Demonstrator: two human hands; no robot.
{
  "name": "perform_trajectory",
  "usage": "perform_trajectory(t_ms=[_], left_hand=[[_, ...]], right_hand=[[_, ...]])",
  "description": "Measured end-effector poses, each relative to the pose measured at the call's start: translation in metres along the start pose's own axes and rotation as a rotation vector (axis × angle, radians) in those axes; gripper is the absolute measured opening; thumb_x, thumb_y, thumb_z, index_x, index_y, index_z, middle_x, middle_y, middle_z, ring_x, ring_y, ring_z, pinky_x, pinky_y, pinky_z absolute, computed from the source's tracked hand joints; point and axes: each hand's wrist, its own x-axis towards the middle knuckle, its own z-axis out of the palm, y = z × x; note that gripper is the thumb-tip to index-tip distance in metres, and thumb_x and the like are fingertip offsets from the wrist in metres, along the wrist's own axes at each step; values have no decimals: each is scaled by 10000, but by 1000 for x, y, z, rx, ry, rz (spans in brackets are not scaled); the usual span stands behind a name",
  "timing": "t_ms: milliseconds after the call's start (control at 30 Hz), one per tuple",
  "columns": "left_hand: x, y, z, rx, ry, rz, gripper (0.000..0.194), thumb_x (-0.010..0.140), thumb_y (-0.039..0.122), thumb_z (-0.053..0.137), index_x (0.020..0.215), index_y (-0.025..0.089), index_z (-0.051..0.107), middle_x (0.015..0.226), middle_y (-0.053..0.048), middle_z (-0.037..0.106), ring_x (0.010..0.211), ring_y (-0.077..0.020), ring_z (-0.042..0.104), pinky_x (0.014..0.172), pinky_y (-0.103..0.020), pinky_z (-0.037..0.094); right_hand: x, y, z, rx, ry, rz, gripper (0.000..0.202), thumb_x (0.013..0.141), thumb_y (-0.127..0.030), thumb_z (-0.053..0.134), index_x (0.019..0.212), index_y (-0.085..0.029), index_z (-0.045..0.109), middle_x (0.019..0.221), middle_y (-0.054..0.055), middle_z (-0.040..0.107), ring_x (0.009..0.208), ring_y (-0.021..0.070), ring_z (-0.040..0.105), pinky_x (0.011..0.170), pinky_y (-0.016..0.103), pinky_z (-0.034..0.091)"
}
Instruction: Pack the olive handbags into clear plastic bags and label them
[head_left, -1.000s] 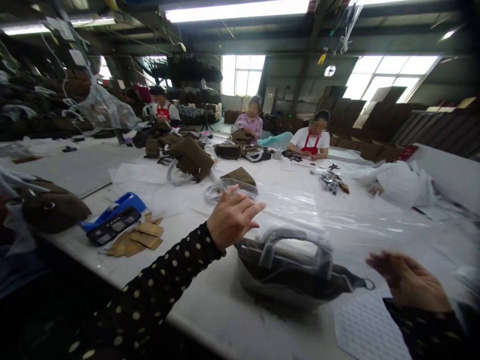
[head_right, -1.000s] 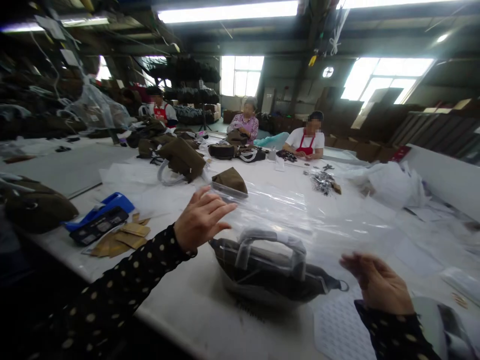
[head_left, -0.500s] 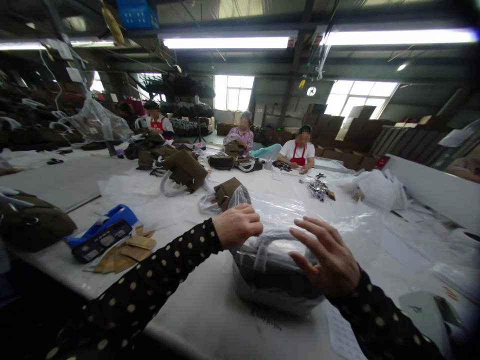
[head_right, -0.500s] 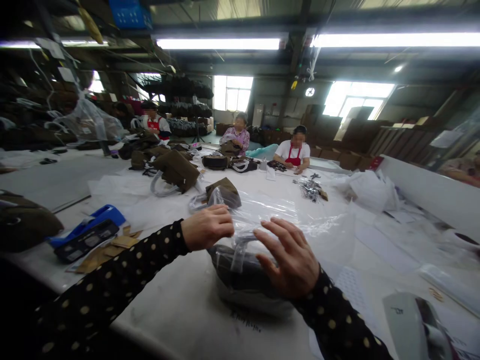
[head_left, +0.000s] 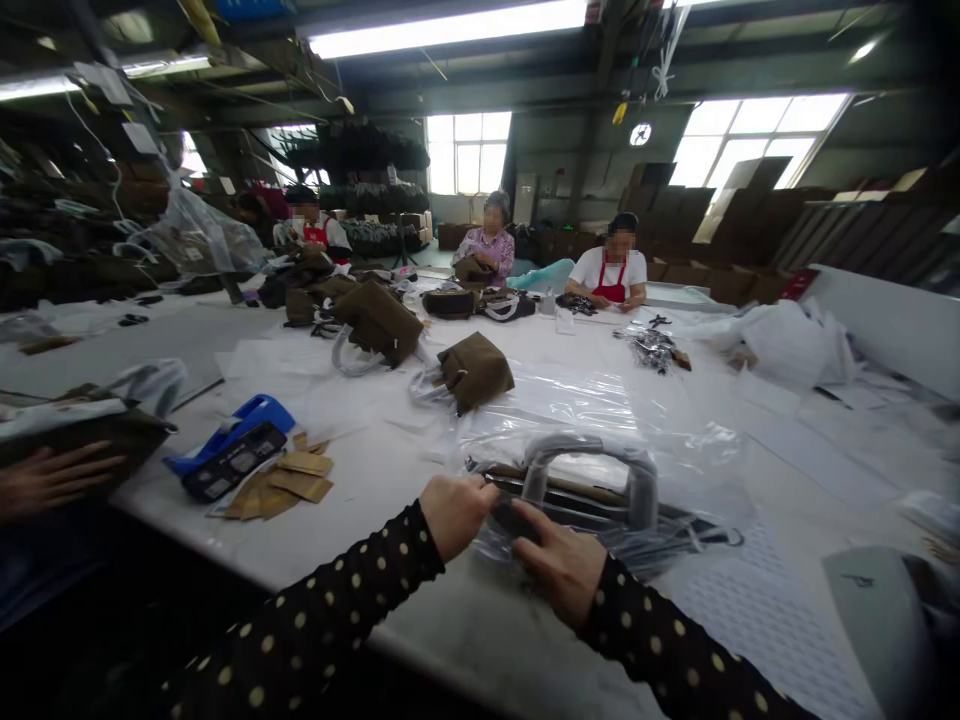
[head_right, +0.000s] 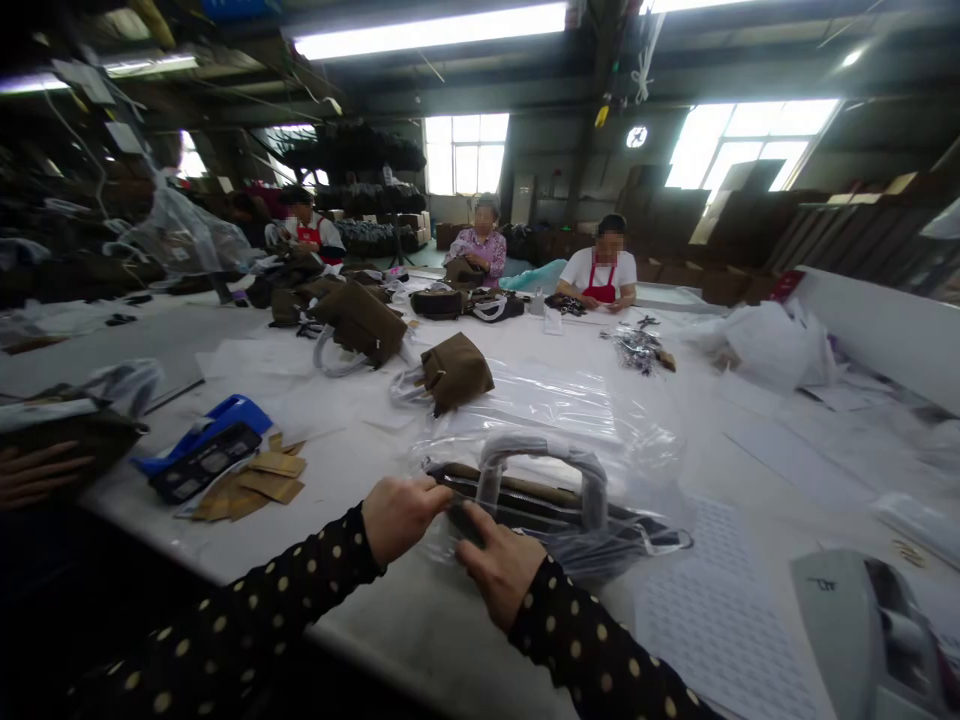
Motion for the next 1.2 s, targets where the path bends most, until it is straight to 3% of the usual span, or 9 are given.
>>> perform_trajectory(t_ms=[133,267,367,500,733,833,967,1033,1200], left_hand=[[6,5,4,-86,128,71,312,884,245,405,1189,209,461,1086,-72,613,845,-189,631,615,-267,473],[5,3,15,-75,29,-9,301,907,290,347,1162,236,497,767,-37,685,673,-205,652,543,-288,460],[2,1,23,-64,19,-86,270,878,342,421,1103,263,549,730,-29,679,663,-220,651,546,-300,464],[2,-1,31,-104,86,-87,247,779,324,596,1022,280,605,928,-24,650,744,-199,640,581,-275,472],[8,-6,51,-429,300,-77,140,803,205,544,793,218,683,865,-39,633,787,-162,608,689,-259,472],[5,-12,53,-841,414,-167,106,767,215,589,708,183,671,817,-47,632,829,-167,588,755,-270,470],[-2,-25,53,-1461,445,-463,179,740,321,626,730,142,620,663,-28,621,588,-123,578,523,-220,472],[-4,-30,53,-1539,476,-526,221,753,355,606,754,136,584,671,-25,623,568,-114,585,512,-214,476],[-5,-31,53,-1543,477,-499,226,739,351,627,721,134,565,660,-17,619,596,-112,590,575,-227,498]], right_hand=[[-1,-3,5,110,-165,153,696,734,-218,542,1362,-124,255,912,108,649,731,232,621,589,309,453],[-3,-1,12,255,-75,294,876,764,-465,530,1404,-90,65,689,53,657,629,224,622,574,306,455],[-3,2,16,184,-51,333,660,821,-437,457,1370,-138,244,722,71,670,650,236,637,575,309,447],[-4,4,21,115,-118,267,303,837,-362,436,1089,-236,548,766,47,679,703,246,648,568,301,433],[-6,5,21,160,-166,185,251,836,-344,439,1028,-239,560,774,30,674,715,228,646,560,280,422],[-6,8,21,193,-186,212,266,835,-348,434,1053,-263,561,815,30,677,745,234,646,586,291,437],[-5,13,21,215,-229,243,270,830,-342,433,1050,-278,574,837,32,682,774,245,644,624,309,456],[-3,14,19,207,-246,245,278,828,-343,439,1060,-276,575,844,40,683,783,250,643,631,313,462],[1,10,10,165,-248,264,350,819,-423,466,1118,-264,557,882,58,683,796,269,642,630,328,474]])
